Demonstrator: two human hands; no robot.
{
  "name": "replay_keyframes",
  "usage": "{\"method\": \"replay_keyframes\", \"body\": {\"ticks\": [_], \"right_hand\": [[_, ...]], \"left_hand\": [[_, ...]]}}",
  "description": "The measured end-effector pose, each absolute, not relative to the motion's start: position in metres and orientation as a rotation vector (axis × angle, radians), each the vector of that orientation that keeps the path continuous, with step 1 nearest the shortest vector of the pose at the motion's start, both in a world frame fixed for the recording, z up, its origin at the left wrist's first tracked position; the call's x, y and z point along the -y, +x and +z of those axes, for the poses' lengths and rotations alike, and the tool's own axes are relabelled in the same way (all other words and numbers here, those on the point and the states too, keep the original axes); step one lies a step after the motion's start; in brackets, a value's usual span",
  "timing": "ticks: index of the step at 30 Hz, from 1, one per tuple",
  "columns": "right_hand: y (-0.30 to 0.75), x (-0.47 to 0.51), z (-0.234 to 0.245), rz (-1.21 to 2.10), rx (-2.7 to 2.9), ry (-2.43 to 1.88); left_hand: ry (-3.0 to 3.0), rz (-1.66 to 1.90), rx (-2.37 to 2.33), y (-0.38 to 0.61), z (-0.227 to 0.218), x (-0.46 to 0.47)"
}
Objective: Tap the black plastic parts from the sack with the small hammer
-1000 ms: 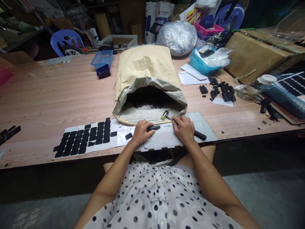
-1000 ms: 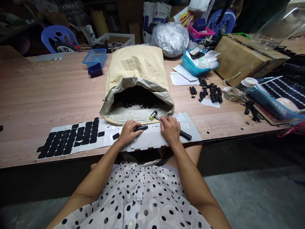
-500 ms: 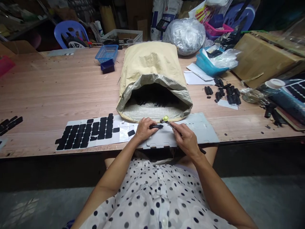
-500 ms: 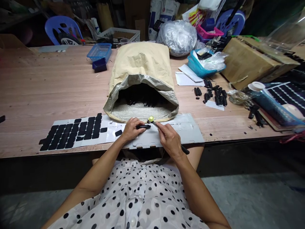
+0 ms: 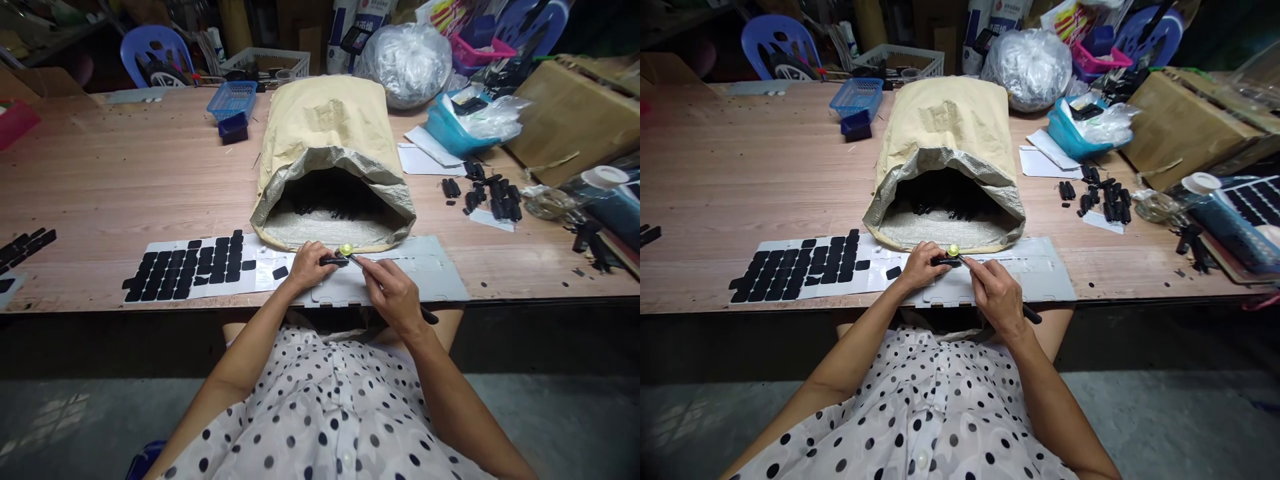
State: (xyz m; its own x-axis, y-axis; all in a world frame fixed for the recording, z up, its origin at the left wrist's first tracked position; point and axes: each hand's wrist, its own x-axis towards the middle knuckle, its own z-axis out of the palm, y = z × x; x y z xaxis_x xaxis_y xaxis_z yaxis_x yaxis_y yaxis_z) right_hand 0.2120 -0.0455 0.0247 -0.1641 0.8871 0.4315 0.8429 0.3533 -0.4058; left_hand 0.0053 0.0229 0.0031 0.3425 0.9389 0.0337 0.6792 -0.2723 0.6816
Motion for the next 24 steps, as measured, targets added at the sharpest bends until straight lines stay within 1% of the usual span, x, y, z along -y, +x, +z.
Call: {"method": "replay_keyframes", "body": {"ticks": [7,12,17,24], "right_hand": [[0.208,0.041,0.017,0.068,2.029,-1.416],[0.228,0.008,0.011,-0.077,1.969,-1.488],[0.247,-0.025,-0.009,-0.258,1.976,-1.634],[0.246,-0.029,-0.028,-0.265,1.953,-1.659]], "left_hand": [[2.06,0.566,-1.41,0.006,0.006,-0.022],[2.049,0.577,-1.433,0.006,0.005,-0.021],[2.072,0.574,-1.391,0.002,0.003,-0.02],[2.106,0.607,-1.337,-0.002,-0.001,-0.022]]}}
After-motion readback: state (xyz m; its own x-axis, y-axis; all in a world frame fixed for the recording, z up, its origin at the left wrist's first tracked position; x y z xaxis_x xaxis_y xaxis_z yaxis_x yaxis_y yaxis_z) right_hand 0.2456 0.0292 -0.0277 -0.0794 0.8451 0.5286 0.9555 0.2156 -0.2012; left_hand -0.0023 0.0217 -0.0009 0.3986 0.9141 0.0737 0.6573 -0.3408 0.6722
